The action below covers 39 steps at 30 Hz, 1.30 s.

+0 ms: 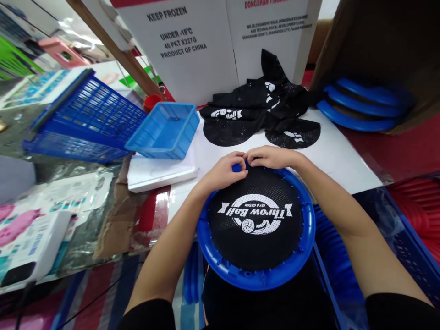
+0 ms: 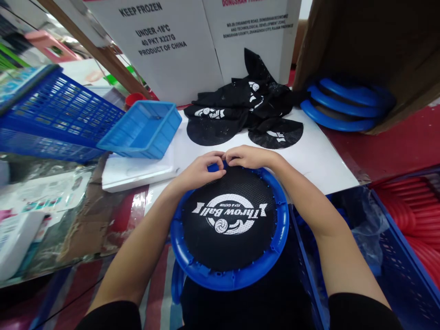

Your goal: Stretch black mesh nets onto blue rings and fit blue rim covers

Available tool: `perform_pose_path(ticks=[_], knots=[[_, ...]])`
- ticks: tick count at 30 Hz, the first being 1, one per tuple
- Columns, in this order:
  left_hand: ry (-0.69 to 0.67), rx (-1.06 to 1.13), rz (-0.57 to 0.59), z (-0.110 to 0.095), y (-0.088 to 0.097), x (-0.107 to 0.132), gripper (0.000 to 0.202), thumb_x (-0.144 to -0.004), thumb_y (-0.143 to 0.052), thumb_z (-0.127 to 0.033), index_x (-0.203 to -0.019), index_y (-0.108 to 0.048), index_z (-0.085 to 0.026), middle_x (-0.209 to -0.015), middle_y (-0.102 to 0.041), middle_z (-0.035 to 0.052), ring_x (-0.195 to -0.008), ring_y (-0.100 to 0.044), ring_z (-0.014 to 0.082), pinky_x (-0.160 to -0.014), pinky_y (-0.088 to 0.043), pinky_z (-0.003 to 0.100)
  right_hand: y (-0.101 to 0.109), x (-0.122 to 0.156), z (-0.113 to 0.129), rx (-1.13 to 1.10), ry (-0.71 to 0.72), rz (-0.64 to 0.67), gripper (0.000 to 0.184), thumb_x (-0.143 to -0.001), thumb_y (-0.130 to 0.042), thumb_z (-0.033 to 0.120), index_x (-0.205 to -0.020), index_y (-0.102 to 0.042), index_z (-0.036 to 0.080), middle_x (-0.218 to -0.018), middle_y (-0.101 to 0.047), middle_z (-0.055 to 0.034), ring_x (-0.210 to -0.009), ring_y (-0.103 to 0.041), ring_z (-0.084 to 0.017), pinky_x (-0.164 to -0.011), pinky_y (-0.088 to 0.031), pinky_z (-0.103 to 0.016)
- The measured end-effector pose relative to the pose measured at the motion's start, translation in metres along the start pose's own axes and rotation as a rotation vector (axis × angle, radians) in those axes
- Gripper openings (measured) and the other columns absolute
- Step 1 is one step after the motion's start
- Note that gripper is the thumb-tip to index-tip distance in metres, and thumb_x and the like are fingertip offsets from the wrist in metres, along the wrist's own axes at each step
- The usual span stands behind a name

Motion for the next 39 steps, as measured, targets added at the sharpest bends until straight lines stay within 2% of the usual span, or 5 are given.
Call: perform_pose_path(ticks=[11,22,31,35,39], knots=[[-0.034,-0.037,0.071,-0.001,0.001,0.003,0.021,-0.092,-0.065,-0.039,-0.082,-0.064,-0.021,-0.142,-0.064,0.0107,-0.136,-0.060,0.0296,-0.121,-0.044,0.052,0.002,0.006,0.005,0.222,0.045,0.000,0.014,-0.094,-0.060,0.013,-0.086,-0.069,0.021,-0.120,-0.071,-0.0115,-0.117,-0.062,-0.028,-0.107,-0.050,-0.048],[-0.045,-0.225,0.180,-0.007,0.003,0.018,0.028,-0.095,-0.069,-0.050,-0.097,-0.073,-0.022,-0.164,-0.048,0.0110,-0.152,-0.045,0.0357,-0.126,-0.039,0.054,0.008,0.008,0.014,-0.045,0.082,-0.019,0.022,-0.095,-0.072,0.036,-0.113,-0.075,0.023,-0.129,-0.072,-0.0071,-0.126,-0.063,-0.027,-0.117,-0.045,-0.047],[0.077,-0.300,0.289,0.011,0.010,0.026,0.032,-0.092,-0.071,-0.051,-0.089,-0.075,-0.020,-0.169,-0.043,0.0114,-0.157,-0.038,0.0395,-0.129,-0.035,0.053,0.002,0.012,0.015,0.170,0.029,0.034,0.047,-0.083,-0.056,0.001,-0.116,-0.077,0.026,-0.155,-0.056,-0.0077,-0.145,-0.052,-0.028,-0.123,-0.041,-0.051],[0.070,-0.310,0.170,0.011,0.026,0.022,0.027,-0.096,-0.064,-0.045,-0.092,-0.074,-0.021,-0.157,-0.056,0.0120,-0.143,-0.055,0.0344,-0.121,-0.044,0.051,0.007,0.014,0.013,0.205,0.027,-0.004,0.051,-0.085,-0.058,0.007,-0.129,-0.073,0.027,-0.153,-0.058,-0.0079,-0.143,-0.053,-0.029,-0.124,-0.041,-0.052],[0.019,-0.269,0.091,0.007,0.034,0.019,0.024,-0.094,-0.063,-0.043,-0.089,-0.074,-0.023,-0.118,-0.073,0.0088,-0.107,-0.069,0.0271,-0.104,-0.055,0.045,0.010,0.010,0.013,0.203,0.035,-0.081,0.021,-0.099,-0.061,0.028,-0.116,-0.074,0.023,-0.139,-0.066,-0.0112,-0.130,-0.061,-0.029,-0.116,-0.046,-0.052]])
Point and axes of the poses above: each hand's wrist, its own x-axis away from the middle knuckle, its own y-axis out of the back of the hand, z = x × y, the point moved 8 cm from there along -x, towards the middle knuckle
